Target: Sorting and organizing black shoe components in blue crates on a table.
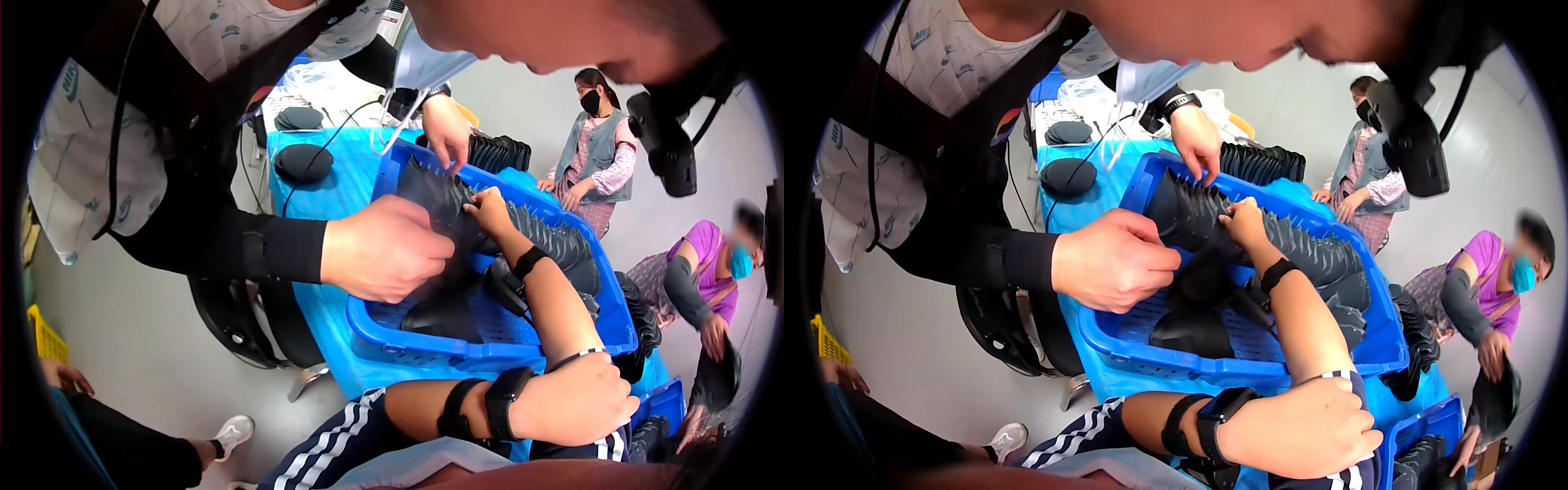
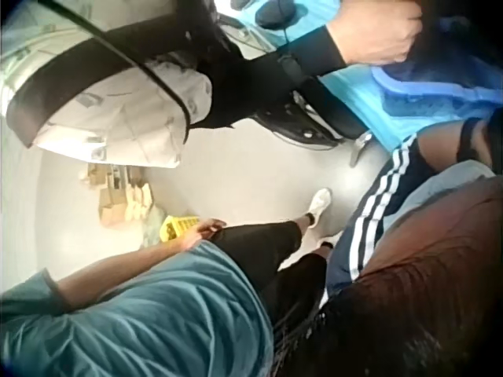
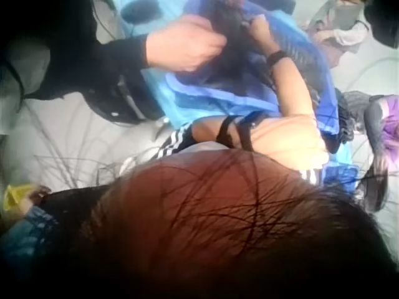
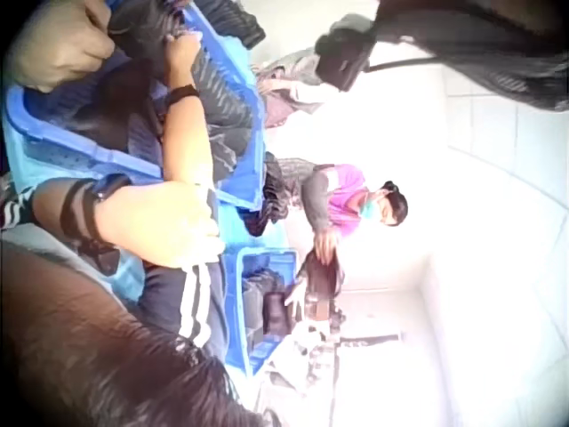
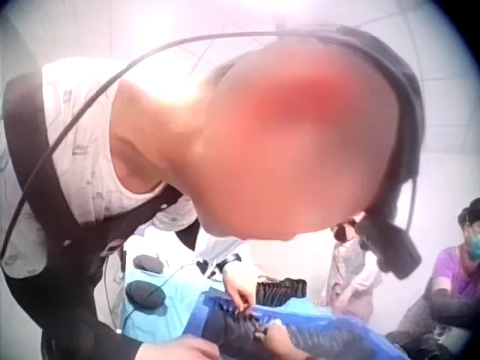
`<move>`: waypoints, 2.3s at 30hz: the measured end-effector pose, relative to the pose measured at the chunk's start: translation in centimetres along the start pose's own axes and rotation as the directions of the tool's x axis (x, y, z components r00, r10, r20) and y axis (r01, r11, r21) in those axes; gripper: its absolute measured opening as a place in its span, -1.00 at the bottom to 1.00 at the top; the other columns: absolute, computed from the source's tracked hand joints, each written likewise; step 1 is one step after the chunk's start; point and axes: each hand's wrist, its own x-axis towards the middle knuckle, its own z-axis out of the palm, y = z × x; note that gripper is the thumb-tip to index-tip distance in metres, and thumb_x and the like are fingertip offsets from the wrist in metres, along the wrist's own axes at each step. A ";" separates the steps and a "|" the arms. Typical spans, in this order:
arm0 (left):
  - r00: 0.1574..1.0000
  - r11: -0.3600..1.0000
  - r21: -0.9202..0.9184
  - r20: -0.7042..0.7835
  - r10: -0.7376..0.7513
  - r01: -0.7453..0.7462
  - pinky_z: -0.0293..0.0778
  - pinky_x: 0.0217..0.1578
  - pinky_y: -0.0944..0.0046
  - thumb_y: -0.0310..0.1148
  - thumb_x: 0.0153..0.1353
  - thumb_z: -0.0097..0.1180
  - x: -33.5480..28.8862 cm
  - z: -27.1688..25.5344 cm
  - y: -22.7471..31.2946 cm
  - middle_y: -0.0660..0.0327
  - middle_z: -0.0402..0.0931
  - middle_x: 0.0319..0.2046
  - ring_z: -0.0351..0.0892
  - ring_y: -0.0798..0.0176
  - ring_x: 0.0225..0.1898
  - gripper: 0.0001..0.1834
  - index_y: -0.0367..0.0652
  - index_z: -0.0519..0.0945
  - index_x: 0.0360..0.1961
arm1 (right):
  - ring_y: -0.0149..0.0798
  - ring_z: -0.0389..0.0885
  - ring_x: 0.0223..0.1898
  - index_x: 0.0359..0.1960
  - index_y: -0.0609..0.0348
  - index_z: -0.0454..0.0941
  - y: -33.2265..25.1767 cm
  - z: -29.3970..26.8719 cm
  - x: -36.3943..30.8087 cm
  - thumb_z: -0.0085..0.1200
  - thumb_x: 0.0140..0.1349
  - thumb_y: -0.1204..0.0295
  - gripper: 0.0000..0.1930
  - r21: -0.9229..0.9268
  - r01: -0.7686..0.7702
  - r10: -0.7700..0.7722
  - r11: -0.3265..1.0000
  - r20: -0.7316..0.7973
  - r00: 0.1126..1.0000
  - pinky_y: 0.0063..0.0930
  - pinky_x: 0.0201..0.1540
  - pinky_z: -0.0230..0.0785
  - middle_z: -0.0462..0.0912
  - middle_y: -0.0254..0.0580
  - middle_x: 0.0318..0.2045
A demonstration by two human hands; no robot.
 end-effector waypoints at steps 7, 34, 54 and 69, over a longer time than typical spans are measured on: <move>0.992 0.998 -0.066 0.126 -0.014 0.022 0.34 -0.52 0.30 -0.29 0.03 -0.04 0.2 -0.7 0.1 0.22 0.38 -0.66 0.47 0.22 -0.56 -0.80 -0.19 0.42 -0.58 | 0.01 0.44 -0.19 -0.47 0.16 0.54 2.5 -1.5 -1.6 0.01 0.04 0.13 -0.68 0.452 -0.050 0.147 0.891 -0.180 0.973 -0.12 -0.17 0.29 0.52 0.03 -0.28; 0.991 0.963 -0.269 0.128 0.039 -0.003 0.31 -0.53 0.22 -0.22 0.06 0.03 0.5 -0.7 0.4 0.12 0.43 -0.66 0.47 0.07 -0.57 -0.74 -0.24 0.44 -0.49 | -0.30 0.23 -0.63 -0.10 0.16 0.39 -3.7 -12.0 -0.1 -0.22 0.14 0.19 -0.61 0.713 -0.636 0.165 0.294 0.618 0.769 -0.48 -0.57 0.16 0.51 0.06 -0.32; 0.815 0.957 -0.286 0.543 0.201 -0.045 0.34 -0.43 0.19 -0.22 0.06 0.01 1.1 2.0 0.6 0.20 0.47 -0.49 0.50 0.14 -0.44 -0.60 -0.08 0.37 -0.06 | -0.35 0.47 -0.25 0.19 0.14 0.18 -3.1 -11.5 -7.1 -0.04 0.16 0.07 -0.38 0.399 -0.208 -0.175 0.893 0.734 0.656 -0.49 -0.15 0.32 0.53 -0.16 -0.20; 0.771 0.941 -0.336 0.588 0.245 -0.043 0.34 -0.39 0.18 -0.24 0.07 0.03 1.9 2.5 1.8 0.20 0.45 -0.49 0.47 0.11 -0.43 -0.55 -0.07 0.34 0.02 | -0.15 0.45 -0.03 0.09 0.16 0.31 -4.1 -11.3 -8.6 -0.02 0.14 0.11 -0.46 0.296 0.034 -0.239 0.955 0.691 0.682 -0.35 0.01 0.26 0.49 -0.05 -0.05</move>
